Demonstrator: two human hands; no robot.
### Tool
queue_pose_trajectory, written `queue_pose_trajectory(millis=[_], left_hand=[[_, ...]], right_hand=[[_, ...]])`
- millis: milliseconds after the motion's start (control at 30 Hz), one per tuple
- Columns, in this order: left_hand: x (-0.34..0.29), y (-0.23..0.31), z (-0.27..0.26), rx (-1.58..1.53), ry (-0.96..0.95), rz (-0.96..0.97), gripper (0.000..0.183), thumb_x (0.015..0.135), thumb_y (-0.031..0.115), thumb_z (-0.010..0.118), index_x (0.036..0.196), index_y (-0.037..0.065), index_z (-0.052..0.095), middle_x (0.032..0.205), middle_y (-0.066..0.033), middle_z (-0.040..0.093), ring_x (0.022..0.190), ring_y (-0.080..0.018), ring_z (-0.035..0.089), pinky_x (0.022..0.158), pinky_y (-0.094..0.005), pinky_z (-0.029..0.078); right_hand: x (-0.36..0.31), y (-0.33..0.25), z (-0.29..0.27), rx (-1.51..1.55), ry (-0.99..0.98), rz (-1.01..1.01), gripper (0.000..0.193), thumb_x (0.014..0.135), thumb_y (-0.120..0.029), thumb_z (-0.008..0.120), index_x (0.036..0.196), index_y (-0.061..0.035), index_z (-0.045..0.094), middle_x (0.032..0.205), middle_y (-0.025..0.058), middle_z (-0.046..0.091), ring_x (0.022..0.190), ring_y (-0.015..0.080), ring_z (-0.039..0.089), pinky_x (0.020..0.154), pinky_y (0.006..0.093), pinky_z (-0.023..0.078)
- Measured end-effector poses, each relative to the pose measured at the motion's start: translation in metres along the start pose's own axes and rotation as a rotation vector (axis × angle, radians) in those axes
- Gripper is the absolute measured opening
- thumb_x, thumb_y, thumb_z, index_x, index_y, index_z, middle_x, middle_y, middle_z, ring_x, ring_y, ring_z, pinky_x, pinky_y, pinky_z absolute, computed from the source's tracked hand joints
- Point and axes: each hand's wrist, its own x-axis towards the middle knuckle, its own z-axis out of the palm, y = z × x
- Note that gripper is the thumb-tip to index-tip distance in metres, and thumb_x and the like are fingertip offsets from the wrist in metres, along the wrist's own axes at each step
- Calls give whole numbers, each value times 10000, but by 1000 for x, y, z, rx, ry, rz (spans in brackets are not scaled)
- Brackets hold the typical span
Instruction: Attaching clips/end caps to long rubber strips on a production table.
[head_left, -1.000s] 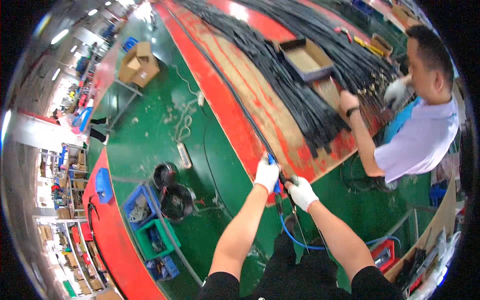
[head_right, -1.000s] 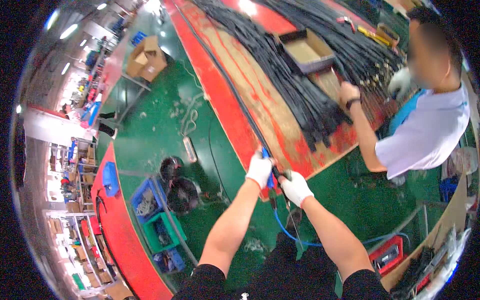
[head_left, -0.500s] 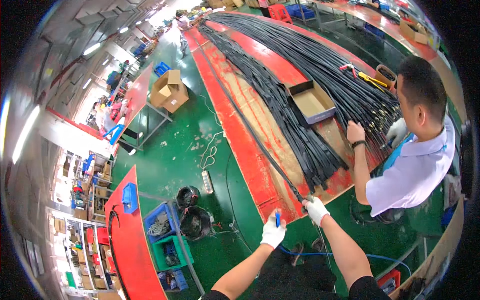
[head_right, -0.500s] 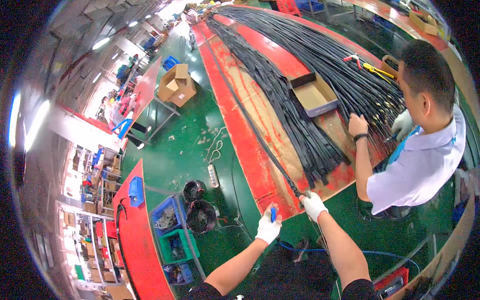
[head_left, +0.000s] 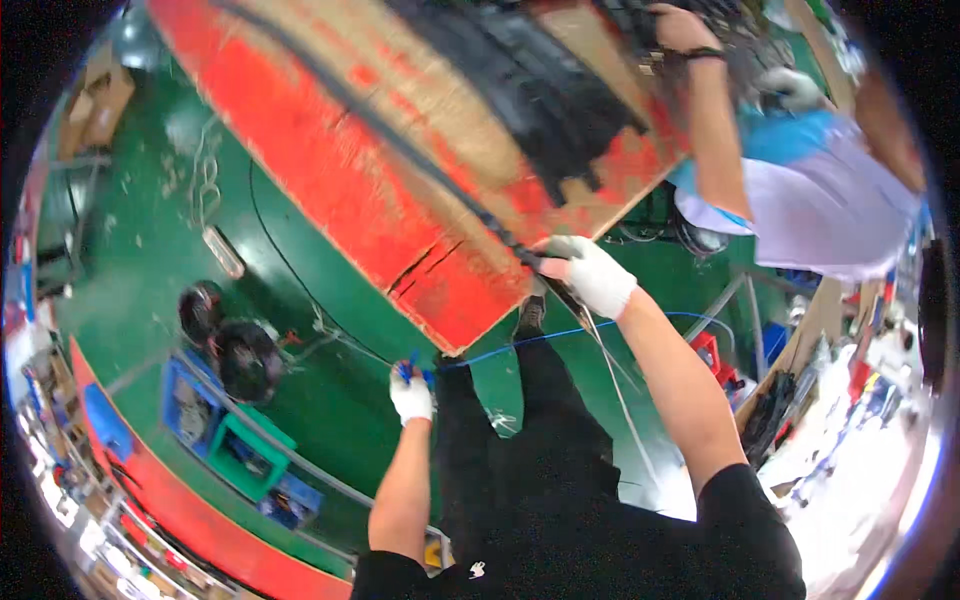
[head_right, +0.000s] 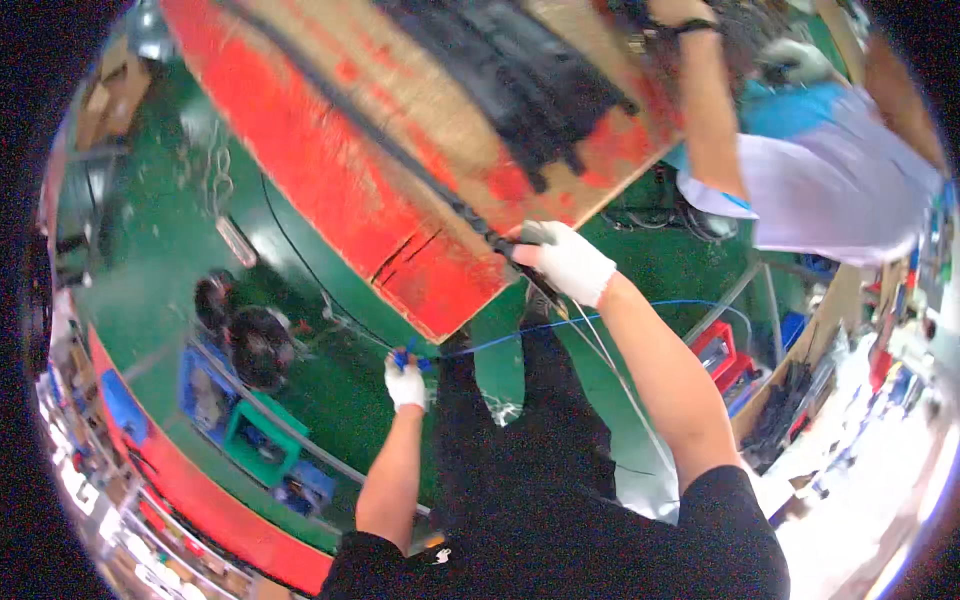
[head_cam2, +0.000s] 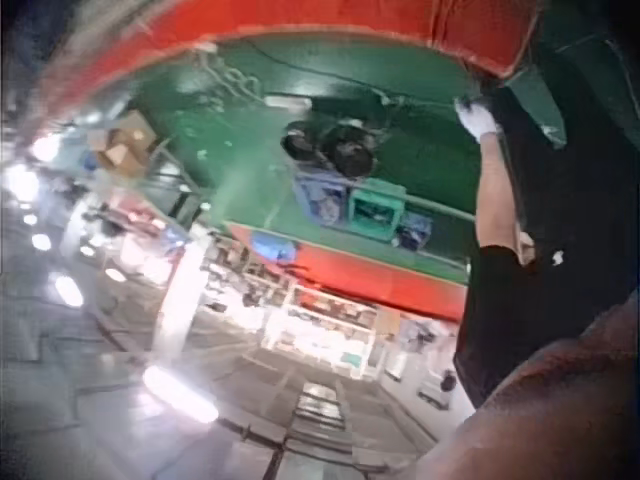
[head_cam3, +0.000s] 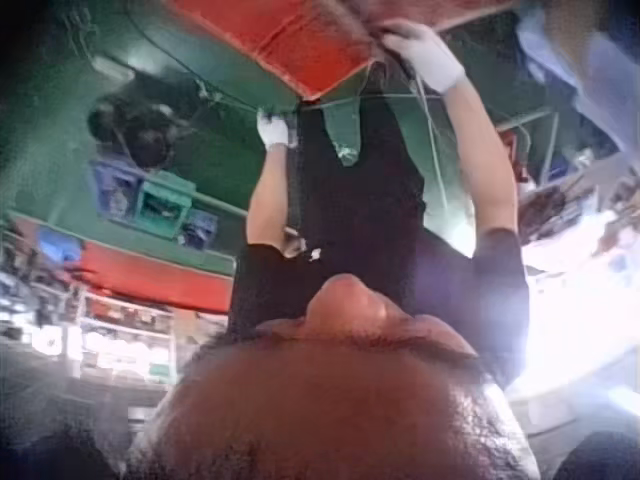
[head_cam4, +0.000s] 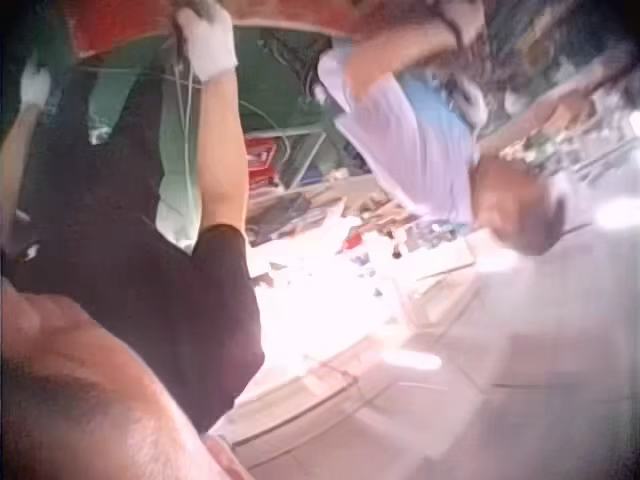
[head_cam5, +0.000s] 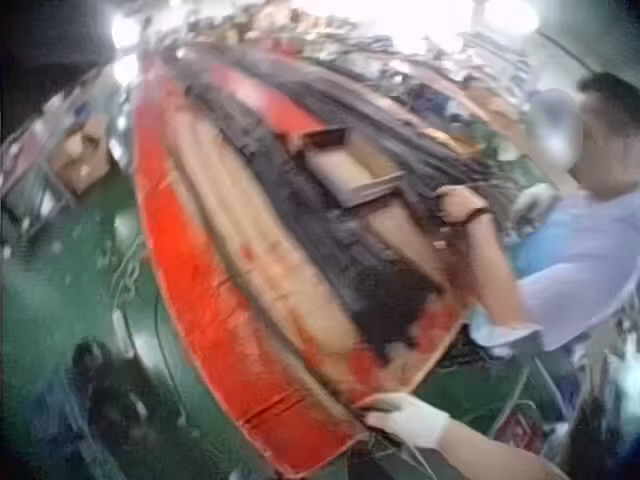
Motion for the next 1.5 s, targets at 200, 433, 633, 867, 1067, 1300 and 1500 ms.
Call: queue_pose_trajectory(millis=[200, 433, 633, 867, 1067, 1300, 1500], left_hand=[[142, -99, -12, -87, 90, -231, 417, 978, 118, 732, 1347, -36, 612, 1172, -84, 696, 1044, -155, 622, 944, -294, 503], [257, -241, 26, -296, 188, -352, 363, 937, 175, 780, 1229, -7, 663, 1017, -79, 728, 887, -173, 668, 816, -329, 534], [286, -300, 53, -160, 175, -583, 422, 898, 151, 798, 1260, 7, 636, 875, -53, 691, 657, -147, 615, 600, -327, 517], [207, -188, 14, -216, 388, -321, 337, 997, 158, 690, 1285, -13, 649, 1190, -141, 699, 1043, -223, 650, 960, -367, 523], [28, 142, -56, -301, 176, 565, 255, 1044, 241, 698, 1128, 9, 633, 917, -5, 590, 837, -102, 554, 762, -275, 465], [-28, 319, 31, -356, -332, 130, 335, 1047, 306, 702, 1166, -7, 703, 940, -52, 712, 781, -115, 651, 654, -248, 511], [39, 366, 64, -387, -417, 165, 299, 1060, 294, 682, 1100, -2, 696, 843, -51, 694, 672, -127, 650, 556, -274, 498]], right_hand=[[-1, 66, 61, 111, 304, 46, 513, 964, -301, 748, 1339, 28, 630, 1015, 48, 712, 860, 125, 650, 755, 276, 529], [-17, 75, 49, 168, 459, -127, 508, 942, -277, 787, 1329, -21, 582, 829, 43, 642, 626, 144, 579, 560, 266, 436], [-33, 70, 30, 225, 384, -78, 539, 920, -307, 799, 1313, -3, 590, 1011, 63, 686, 779, 168, 637, 662, 297, 521], [-15, 62, 71, -129, 610, 88, 364, 974, -323, 724, 1155, -10, 676, 926, 29, 675, 738, 116, 617, 621, 261, 470], [-4, 43, 69, -44, 242, 96, 358, 1052, -353, 648, 955, -15, 713, 769, 23, 675, 671, 113, 587, 605, 294, 451], [-24, 16, 58, 119, 64, -9, 363, 1090, -345, 609, 887, -47, 649, 730, 3, 602, 706, 106, 547, 679, 310, 462], [-36, 8, 63, 115, 125, -67, 339, 1074, -317, 644, 912, -20, 629, 722, 48, 592, 675, 143, 570, 648, 341, 479]])
